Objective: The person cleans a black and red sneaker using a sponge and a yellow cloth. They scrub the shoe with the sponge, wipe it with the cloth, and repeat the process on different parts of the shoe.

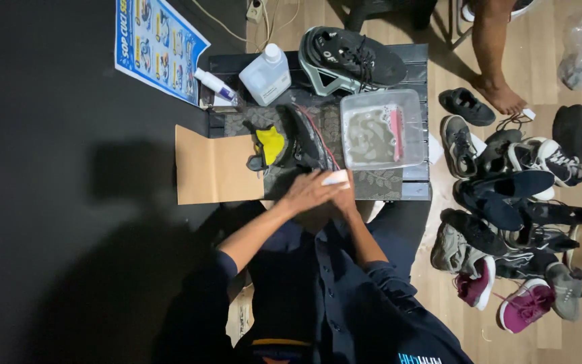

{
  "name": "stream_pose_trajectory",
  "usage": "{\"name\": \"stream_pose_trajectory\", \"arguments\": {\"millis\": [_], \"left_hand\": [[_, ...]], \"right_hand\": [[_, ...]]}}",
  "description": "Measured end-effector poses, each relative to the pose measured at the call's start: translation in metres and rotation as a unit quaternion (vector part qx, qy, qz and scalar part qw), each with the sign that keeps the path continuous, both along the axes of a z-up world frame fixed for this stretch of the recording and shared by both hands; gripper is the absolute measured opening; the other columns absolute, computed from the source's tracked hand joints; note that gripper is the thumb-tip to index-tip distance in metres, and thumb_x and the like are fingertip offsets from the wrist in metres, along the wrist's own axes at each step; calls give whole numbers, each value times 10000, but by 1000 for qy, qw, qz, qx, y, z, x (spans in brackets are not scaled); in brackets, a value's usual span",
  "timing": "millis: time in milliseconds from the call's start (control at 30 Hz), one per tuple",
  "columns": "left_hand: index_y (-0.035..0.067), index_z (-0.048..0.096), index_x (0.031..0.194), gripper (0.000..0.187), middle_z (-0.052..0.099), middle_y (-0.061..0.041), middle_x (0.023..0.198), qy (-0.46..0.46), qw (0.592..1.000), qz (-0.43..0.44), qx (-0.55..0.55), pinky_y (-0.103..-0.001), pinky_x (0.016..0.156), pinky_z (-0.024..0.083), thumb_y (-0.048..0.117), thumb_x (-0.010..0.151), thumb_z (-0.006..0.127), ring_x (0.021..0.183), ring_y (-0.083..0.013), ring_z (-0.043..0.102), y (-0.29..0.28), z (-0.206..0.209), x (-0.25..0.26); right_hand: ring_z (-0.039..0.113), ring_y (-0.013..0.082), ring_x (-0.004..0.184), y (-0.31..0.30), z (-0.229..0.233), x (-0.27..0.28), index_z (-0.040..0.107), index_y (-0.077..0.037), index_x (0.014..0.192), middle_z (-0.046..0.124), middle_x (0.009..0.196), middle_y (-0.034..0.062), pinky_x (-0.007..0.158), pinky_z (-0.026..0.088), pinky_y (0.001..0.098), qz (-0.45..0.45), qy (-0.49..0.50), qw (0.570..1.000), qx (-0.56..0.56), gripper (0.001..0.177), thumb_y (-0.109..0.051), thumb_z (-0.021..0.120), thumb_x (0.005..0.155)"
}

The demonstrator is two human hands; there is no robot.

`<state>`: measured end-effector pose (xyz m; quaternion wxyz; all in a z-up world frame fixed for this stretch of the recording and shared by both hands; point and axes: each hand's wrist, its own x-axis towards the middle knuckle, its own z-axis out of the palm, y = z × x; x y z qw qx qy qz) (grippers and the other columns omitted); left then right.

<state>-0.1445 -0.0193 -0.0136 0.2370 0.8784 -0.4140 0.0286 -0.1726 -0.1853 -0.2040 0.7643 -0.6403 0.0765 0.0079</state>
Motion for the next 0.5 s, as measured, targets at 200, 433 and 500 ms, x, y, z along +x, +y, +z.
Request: {"name": "stream_pose_trajectory", "arguments": {"millis": [200, 433, 500], "left_hand": [[387, 613, 1424, 422, 629, -77, 994, 142, 983, 63, 100, -406, 707, 589, 528, 1031, 674, 892, -277, 692, 13, 10, 68], [180, 592, 1339, 435, 634, -54, 1135, 97, 968, 229, -35, -408, 703, 622, 445, 1021, 725, 922, -273, 720, 28, -9, 137], [313, 693, 1388, 377, 598, -69, 1186, -21, 951, 303, -55, -424, 764, 629, 313, 1011, 678, 956, -296, 716, 34, 7, 146]], "right_hand": [[634, 235, 1036, 4, 58, 4, 633, 38, 1207, 632, 1133, 159, 931, 513, 359, -16, -64, 979, -194, 443, -113, 780, 817], [612, 253, 955, 10, 84, 3, 667, 35, 1114, 569, 1051, 142, 881, 506, 355, -23, 7, 979, -204, 394, -144, 789, 784], [590, 273, 958, 9, 88, 3, 672, 21, 1129, 554, 1035, 148, 887, 495, 366, -18, -2, 977, -213, 409, -145, 793, 775]]}}
